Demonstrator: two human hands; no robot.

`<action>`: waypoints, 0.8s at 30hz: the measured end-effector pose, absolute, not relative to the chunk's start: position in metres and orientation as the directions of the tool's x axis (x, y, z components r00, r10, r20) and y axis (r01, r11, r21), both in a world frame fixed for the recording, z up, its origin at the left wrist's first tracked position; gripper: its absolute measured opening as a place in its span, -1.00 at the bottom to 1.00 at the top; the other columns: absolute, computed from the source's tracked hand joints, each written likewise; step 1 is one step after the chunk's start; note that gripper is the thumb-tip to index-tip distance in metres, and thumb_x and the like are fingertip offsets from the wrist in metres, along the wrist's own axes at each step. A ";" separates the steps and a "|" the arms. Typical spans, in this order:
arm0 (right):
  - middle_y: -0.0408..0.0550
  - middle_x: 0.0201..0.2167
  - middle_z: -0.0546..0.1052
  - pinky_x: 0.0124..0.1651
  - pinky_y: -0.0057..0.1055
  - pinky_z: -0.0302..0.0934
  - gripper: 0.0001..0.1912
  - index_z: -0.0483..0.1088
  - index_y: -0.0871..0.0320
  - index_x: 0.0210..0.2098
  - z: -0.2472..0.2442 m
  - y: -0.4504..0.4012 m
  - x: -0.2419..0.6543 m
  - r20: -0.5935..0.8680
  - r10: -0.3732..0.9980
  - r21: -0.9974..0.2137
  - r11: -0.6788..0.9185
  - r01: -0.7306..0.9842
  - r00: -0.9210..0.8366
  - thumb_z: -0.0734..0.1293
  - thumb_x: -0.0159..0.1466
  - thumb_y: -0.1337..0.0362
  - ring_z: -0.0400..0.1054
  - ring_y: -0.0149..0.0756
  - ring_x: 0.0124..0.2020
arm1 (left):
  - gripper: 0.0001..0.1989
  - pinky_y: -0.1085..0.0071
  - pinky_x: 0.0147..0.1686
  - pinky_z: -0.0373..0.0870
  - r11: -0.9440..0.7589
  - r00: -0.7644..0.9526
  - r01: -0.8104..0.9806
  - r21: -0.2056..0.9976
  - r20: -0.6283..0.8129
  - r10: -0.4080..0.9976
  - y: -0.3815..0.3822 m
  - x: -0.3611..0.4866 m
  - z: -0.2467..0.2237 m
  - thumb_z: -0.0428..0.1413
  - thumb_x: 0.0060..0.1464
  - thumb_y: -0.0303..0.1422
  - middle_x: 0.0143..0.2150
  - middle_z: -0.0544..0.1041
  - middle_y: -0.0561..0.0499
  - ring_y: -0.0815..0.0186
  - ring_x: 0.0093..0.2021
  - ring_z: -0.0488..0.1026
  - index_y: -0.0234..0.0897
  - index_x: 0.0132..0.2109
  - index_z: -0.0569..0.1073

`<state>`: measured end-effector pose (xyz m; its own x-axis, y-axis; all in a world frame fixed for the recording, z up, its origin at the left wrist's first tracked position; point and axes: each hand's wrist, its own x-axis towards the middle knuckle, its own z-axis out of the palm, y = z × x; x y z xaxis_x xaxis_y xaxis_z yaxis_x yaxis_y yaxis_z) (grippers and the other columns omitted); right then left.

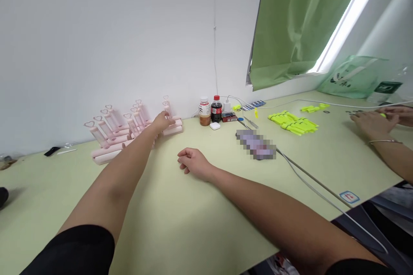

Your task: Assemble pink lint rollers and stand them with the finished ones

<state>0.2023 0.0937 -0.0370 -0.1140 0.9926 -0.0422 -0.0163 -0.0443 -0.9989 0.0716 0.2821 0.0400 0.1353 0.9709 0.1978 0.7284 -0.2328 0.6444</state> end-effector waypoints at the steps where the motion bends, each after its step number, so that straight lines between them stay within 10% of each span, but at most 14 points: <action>1: -0.11 -0.36 0.44 -0.58 -0.54 0.29 -0.89 0.39 0.16 -0.29 -0.037 0.094 0.202 -0.041 0.993 -0.999 -0.044 -0.017 -0.113 0.33 0.14 0.34 0.39 -0.41 -0.46 | -0.42 0.37 -0.21 0.34 -0.221 0.097 0.717 0.661 0.219 0.971 0.277 0.072 0.040 0.24 -0.15 -0.28 0.04 0.47 -0.14 0.16 -0.12 0.46 -0.28 0.06 0.34; 7: -0.11 -0.37 0.44 -0.57 -0.51 0.31 -0.90 0.37 0.16 -0.30 -0.037 0.096 0.202 -0.032 0.993 -0.999 -0.033 -0.015 -0.110 0.31 0.16 0.34 0.39 -0.40 -0.47 | -0.37 0.26 0.07 0.29 -0.210 -0.025 0.647 0.733 0.296 0.955 0.216 0.064 0.033 0.09 0.05 -0.20 0.29 0.23 -0.24 0.10 0.23 0.27 -0.31 0.22 0.14; 19: -0.07 -0.32 0.50 -0.52 -0.50 0.33 -0.86 0.36 0.16 -0.21 -0.039 0.097 0.204 0.043 0.993 -0.976 0.065 0.206 -0.106 0.26 0.22 0.32 0.44 -0.38 -0.41 | -0.57 0.18 0.12 0.32 -0.425 0.369 0.739 0.523 0.214 0.904 0.073 0.008 -0.029 0.07 0.04 -0.25 0.12 0.40 -0.12 0.11 0.13 0.37 -0.24 0.07 0.33; 24: 0.00 -0.20 0.53 -0.10 -0.25 0.34 -0.80 0.41 0.14 -0.17 -0.031 0.090 0.208 0.148 0.985 -0.872 0.172 0.459 -0.087 0.26 0.21 0.29 0.42 -0.22 -0.16 | -0.72 0.15 0.10 0.33 -0.542 0.481 0.728 0.420 0.250 0.840 0.077 0.012 -0.034 0.02 0.08 -0.29 0.06 0.44 -0.10 0.12 0.07 0.40 -0.22 -0.06 0.43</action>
<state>0.2083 0.0896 -0.0309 -0.0871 0.9851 0.1484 0.4592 0.1719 -0.8716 0.0118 0.0766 -0.0336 0.4815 0.8399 0.2504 0.7277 -0.5423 0.4199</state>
